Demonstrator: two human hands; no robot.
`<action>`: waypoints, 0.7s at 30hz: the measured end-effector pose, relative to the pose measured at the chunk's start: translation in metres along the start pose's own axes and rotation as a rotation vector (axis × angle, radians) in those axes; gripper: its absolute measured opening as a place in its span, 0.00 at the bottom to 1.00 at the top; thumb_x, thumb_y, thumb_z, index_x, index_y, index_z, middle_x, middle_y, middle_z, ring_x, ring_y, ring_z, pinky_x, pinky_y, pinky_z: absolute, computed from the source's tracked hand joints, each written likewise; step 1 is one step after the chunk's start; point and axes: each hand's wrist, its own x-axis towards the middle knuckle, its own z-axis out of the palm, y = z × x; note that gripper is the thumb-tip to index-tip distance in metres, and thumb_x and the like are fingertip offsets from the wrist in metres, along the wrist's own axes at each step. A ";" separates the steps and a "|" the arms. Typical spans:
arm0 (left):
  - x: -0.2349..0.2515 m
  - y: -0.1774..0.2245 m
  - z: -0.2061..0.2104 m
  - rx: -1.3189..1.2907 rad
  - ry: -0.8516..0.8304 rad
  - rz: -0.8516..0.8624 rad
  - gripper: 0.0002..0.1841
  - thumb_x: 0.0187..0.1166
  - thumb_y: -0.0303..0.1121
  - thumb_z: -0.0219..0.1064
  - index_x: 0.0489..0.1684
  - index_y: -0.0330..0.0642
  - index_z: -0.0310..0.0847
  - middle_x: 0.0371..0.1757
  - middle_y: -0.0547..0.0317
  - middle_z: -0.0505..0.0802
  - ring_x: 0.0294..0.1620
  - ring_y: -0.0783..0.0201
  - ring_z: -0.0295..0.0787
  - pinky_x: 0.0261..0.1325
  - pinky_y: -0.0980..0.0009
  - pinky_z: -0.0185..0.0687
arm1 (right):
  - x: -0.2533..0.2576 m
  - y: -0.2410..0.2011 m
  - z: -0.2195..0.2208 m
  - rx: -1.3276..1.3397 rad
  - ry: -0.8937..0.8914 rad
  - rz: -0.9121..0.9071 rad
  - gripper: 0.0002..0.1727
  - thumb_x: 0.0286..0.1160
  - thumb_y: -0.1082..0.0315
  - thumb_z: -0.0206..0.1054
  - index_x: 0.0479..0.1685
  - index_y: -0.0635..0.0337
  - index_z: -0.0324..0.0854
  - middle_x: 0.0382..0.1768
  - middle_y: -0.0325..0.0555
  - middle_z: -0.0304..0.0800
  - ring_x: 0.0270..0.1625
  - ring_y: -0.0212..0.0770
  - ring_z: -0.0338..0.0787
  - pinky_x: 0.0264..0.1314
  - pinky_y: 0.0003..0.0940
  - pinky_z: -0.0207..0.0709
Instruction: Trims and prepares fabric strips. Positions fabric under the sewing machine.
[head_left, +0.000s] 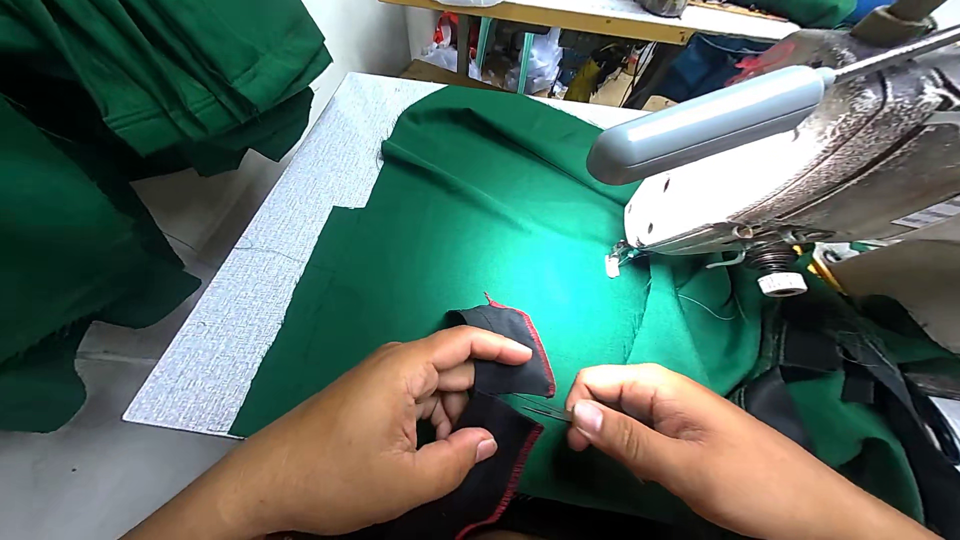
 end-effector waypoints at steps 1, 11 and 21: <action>0.000 0.000 0.000 -0.005 0.001 -0.006 0.28 0.76 0.26 0.71 0.78 0.49 0.73 0.53 0.64 0.95 0.42 0.73 0.93 0.44 0.78 0.92 | 0.000 0.000 -0.001 -0.001 -0.009 0.008 0.21 0.87 0.44 0.57 0.31 0.46 0.83 0.19 0.24 0.75 0.19 0.17 0.71 0.19 0.15 0.61; 0.006 -0.006 0.003 0.013 -0.017 -0.016 0.21 0.79 0.30 0.70 0.72 0.45 0.79 0.47 0.67 0.95 0.40 0.77 0.92 0.43 0.81 0.90 | 0.006 -0.003 0.002 0.188 -0.092 0.008 0.21 0.89 0.47 0.56 0.28 0.46 0.81 0.19 0.24 0.75 0.17 0.16 0.69 0.18 0.13 0.59; 0.006 -0.016 0.005 0.084 0.074 0.038 0.09 0.83 0.36 0.68 0.51 0.44 0.91 0.42 0.71 0.97 0.41 0.81 0.92 0.46 0.85 0.88 | 0.010 -0.004 0.008 0.394 -0.154 0.065 0.20 0.90 0.51 0.55 0.28 0.46 0.81 0.15 0.23 0.69 0.13 0.15 0.62 0.13 0.12 0.53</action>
